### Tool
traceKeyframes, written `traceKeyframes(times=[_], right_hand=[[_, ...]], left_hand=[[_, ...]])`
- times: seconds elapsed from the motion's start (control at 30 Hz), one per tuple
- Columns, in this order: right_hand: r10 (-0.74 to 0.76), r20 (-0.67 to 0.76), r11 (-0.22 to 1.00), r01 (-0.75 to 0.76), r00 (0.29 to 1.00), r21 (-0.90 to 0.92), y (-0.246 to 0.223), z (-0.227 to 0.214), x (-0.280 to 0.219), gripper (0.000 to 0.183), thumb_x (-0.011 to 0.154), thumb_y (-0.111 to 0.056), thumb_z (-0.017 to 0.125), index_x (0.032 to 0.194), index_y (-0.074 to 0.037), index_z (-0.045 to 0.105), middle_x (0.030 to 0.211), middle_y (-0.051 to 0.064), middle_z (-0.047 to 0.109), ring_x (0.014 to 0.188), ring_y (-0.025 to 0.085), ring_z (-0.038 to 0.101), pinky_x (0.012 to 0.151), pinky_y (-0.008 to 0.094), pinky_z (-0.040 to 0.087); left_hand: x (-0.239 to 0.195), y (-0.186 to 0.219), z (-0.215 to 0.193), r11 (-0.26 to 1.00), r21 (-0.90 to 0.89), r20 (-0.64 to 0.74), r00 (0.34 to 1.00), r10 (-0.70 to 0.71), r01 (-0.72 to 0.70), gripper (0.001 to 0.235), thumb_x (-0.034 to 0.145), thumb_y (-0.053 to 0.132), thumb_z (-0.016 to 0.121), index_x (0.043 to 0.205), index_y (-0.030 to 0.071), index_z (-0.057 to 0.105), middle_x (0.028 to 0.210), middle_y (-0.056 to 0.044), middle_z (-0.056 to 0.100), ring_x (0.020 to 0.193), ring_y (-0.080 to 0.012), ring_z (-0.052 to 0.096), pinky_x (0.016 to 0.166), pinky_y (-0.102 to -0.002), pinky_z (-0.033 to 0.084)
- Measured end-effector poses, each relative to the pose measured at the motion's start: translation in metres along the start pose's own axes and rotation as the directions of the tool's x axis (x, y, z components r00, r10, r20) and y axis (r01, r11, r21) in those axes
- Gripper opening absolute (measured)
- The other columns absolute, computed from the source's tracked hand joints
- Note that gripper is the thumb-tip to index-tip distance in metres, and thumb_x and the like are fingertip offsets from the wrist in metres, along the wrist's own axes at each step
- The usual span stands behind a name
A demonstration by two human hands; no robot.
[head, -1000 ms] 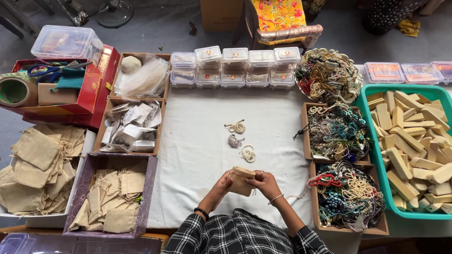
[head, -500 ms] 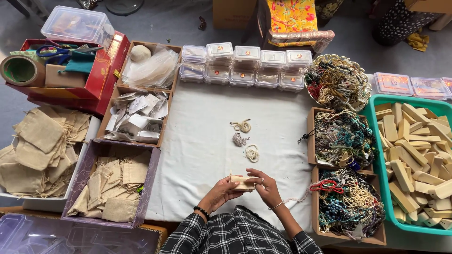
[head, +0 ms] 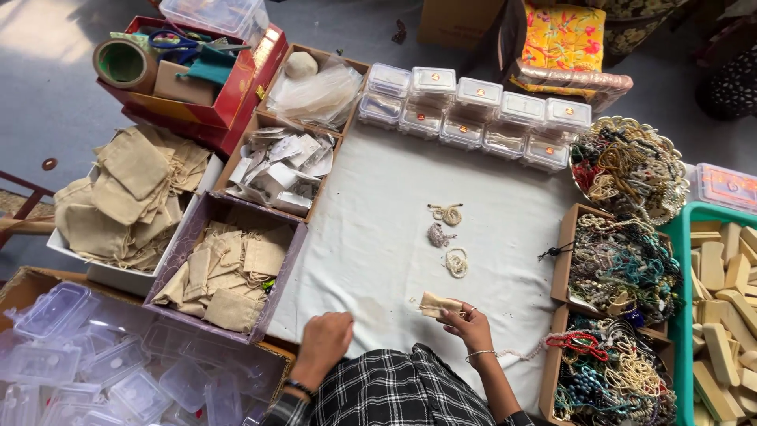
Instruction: The person sits at a table and packs various jewelry items, including beaded necklaces and bracelets, into small plastic containers and cloth pouches. They handle the items by hand, placing them into containers and arranging them on the table.
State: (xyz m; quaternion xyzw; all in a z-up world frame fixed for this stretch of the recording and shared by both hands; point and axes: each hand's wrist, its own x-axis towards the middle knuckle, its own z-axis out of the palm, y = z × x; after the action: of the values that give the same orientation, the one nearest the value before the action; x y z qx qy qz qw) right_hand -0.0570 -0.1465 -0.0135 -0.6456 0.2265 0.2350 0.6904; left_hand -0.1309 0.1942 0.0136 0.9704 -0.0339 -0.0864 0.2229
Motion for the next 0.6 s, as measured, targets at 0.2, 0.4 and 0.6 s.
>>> traceKeyframes(times=[0.2, 0.4, 0.6], right_hand=[[0.070, -0.062, 0.995, -0.066, 0.996, 0.078, 0.020, -0.008, 0.011, 0.034, 0.089, -0.017, 0.074, 0.119, -0.002, 0.069, 0.104, 0.007, 0.076, 0.092, 0.017, 0.074, 0.077, 0.029, 0.058], [0.077, -0.052, 0.995, -0.073, 0.996, 0.072, 0.026, 0.013, 0.010, 0.037, 0.089, -0.018, 0.075, 0.120, -0.001, 0.066, 0.103, 0.009, 0.074, 0.092, 0.018, 0.074, 0.078, 0.030, 0.059], [0.093, -0.051, 0.993, -0.089, 0.994, 0.079, 0.010, 0.011, -0.006, 0.040, 0.089, -0.018, 0.075, 0.122, 0.001, 0.064, 0.107, 0.013, 0.076, 0.095, 0.022, 0.077, 0.079, 0.030, 0.060]], left_hand=[[-0.128, -0.102, -0.099, 0.579, 0.106, -0.690, 0.479, -0.543, 0.809, 0.028, 0.093, 0.032, 0.070, 0.116, 0.016, 0.070, 0.108, -0.008, 0.072, 0.099, -0.0326, 0.068, 0.076, -0.044, 0.056], [-0.218, -0.276, 0.068, 0.014, -0.344, -0.006, 0.012, -1.000, 0.939, 0.092, 0.082, 0.061, 0.086, 0.123, -0.012, 0.049, 0.105, -0.032, 0.059, 0.081, -0.0408, 0.060, 0.075, -0.051, 0.054], [-0.220, -0.275, 0.089, -0.082, -0.813, 0.081, -0.027, -0.996, 0.576, 0.082, 0.099, 0.062, 0.081, 0.078, -0.012, 0.054, 0.076, -0.016, 0.051, 0.070, -0.0243, 0.044, 0.074, -0.063, 0.047]])
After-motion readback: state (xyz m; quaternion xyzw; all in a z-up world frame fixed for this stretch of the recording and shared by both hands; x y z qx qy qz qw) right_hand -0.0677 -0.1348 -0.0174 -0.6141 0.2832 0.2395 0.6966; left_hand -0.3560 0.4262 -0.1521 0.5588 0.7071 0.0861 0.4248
